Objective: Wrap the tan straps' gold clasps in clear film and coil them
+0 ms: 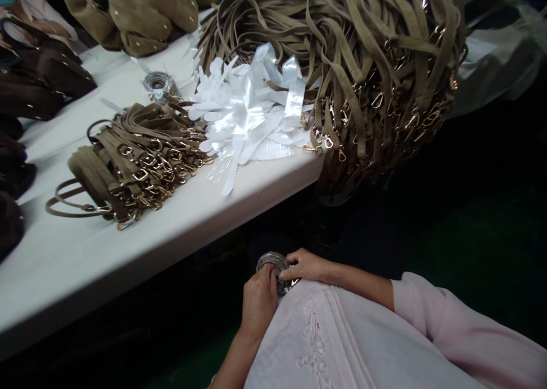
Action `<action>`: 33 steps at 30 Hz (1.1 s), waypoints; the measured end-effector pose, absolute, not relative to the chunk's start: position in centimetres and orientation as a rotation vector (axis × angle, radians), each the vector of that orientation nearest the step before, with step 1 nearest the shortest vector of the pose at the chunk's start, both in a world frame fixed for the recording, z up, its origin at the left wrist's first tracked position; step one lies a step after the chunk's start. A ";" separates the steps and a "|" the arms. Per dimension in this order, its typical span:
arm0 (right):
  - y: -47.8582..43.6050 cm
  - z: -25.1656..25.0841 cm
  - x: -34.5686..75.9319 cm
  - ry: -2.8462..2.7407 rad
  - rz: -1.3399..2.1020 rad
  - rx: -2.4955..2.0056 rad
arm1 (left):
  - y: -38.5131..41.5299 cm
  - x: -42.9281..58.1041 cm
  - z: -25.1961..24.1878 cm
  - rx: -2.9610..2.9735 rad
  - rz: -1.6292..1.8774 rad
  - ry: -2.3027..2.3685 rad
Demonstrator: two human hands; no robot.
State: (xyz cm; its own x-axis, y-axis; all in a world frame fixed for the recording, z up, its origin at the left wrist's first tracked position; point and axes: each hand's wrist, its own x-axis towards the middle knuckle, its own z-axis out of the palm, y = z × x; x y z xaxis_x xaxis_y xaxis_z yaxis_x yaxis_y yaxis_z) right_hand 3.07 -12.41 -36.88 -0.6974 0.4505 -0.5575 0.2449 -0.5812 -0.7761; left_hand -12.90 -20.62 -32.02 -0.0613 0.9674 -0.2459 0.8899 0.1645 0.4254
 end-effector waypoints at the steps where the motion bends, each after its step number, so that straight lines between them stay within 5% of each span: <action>1: -12.4 -36.9 3.1 -1.377 2.422 -1.153 | -20.7 -13.0 -32.0 1.746 0.284 1.967; 10: -12.1 -37.1 3.8 -1.665 2.326 -1.094 | -22.1 -12.9 -32.8 1.850 0.604 1.954; 18: -10.2 -37.3 6.6 -1.567 2.679 -0.496 | -22.0 -13.3 -33.7 1.842 0.607 2.019; 33: -11.7 -36.2 5.7 -2.204 2.001 -0.874 | -21.8 -12.4 -33.9 1.843 0.477 2.083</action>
